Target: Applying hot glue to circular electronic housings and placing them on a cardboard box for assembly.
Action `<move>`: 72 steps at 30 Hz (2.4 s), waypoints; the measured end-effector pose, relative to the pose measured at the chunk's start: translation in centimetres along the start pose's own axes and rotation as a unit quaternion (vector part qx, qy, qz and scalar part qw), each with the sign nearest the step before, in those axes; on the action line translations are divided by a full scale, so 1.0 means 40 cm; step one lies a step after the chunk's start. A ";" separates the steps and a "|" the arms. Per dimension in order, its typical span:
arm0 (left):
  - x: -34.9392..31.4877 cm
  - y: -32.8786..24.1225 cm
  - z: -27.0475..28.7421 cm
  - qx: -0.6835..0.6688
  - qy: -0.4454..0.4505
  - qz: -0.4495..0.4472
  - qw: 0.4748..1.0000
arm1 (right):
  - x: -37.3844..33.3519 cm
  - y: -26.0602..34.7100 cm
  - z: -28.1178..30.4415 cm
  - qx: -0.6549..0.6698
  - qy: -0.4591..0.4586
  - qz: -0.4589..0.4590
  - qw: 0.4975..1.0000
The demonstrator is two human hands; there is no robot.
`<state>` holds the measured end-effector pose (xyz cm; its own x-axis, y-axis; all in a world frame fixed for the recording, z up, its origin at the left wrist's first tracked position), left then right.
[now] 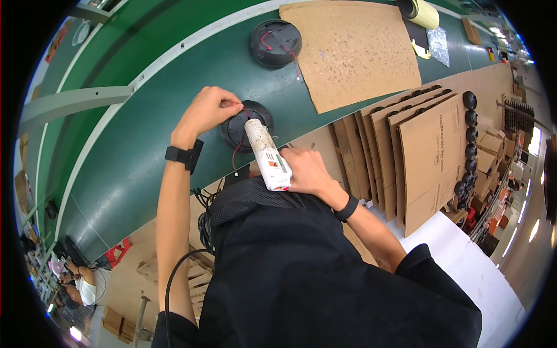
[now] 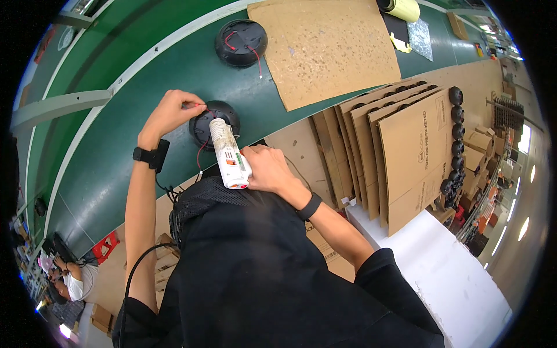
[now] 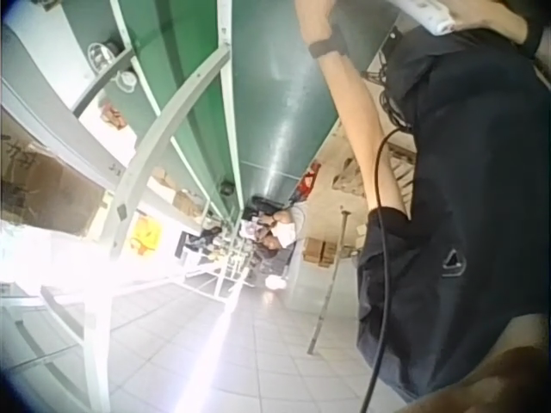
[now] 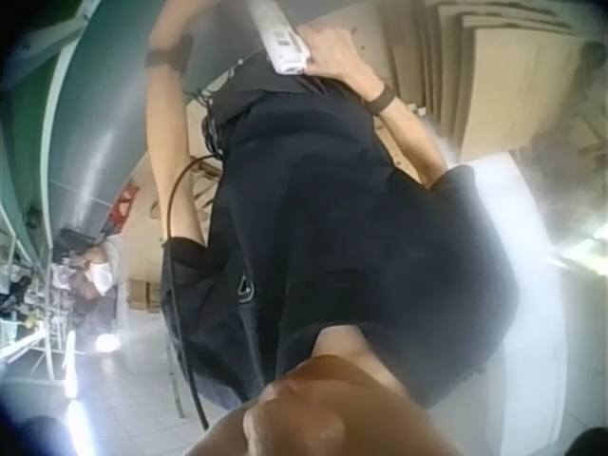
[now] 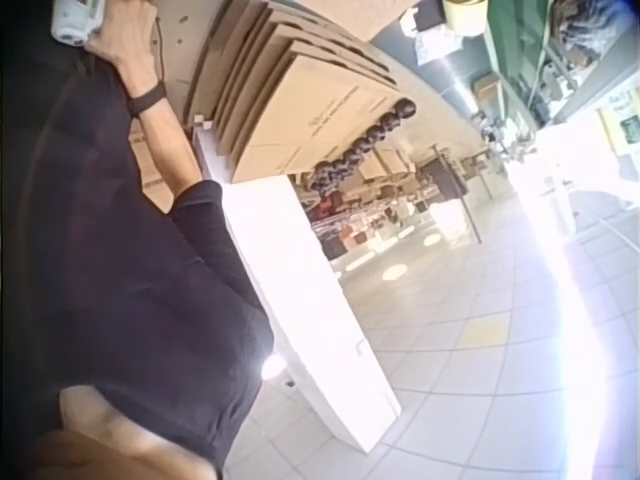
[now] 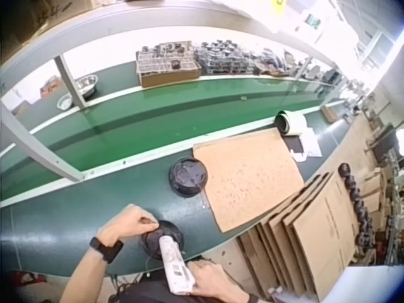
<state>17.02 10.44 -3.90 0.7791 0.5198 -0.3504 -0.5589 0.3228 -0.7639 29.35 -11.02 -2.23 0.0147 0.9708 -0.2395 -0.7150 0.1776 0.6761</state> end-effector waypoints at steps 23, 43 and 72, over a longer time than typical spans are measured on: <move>-0.207 0.139 -0.100 -0.046 -0.076 0.187 0.978 | -0.020 0.004 0.043 0.046 0.009 0.018 0.999; -0.080 0.032 -0.036 -0.109 -0.081 0.029 0.990 | 0.004 0.024 0.057 0.063 0.044 0.040 0.996; -0.180 0.090 -0.032 -0.117 -0.076 0.102 0.985 | 0.025 0.021 0.061 -0.017 0.073 -0.019 0.997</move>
<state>9.77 6.84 -4.84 0.5954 0.6730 -0.4387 -0.6055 0.0170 -0.7957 30.46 -9.50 -0.19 -0.0575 0.9292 -0.3651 -0.7386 0.2064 0.6418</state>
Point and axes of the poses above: each hand's wrist, its own x-axis towards the middle knuckle, its own z-axis out of the back of the hand, y = z × x, the point moved 6 cm from there along x, towards the middle knuckle, and after that the axes turned 4 degrees about -z, right-handed, at the moved point
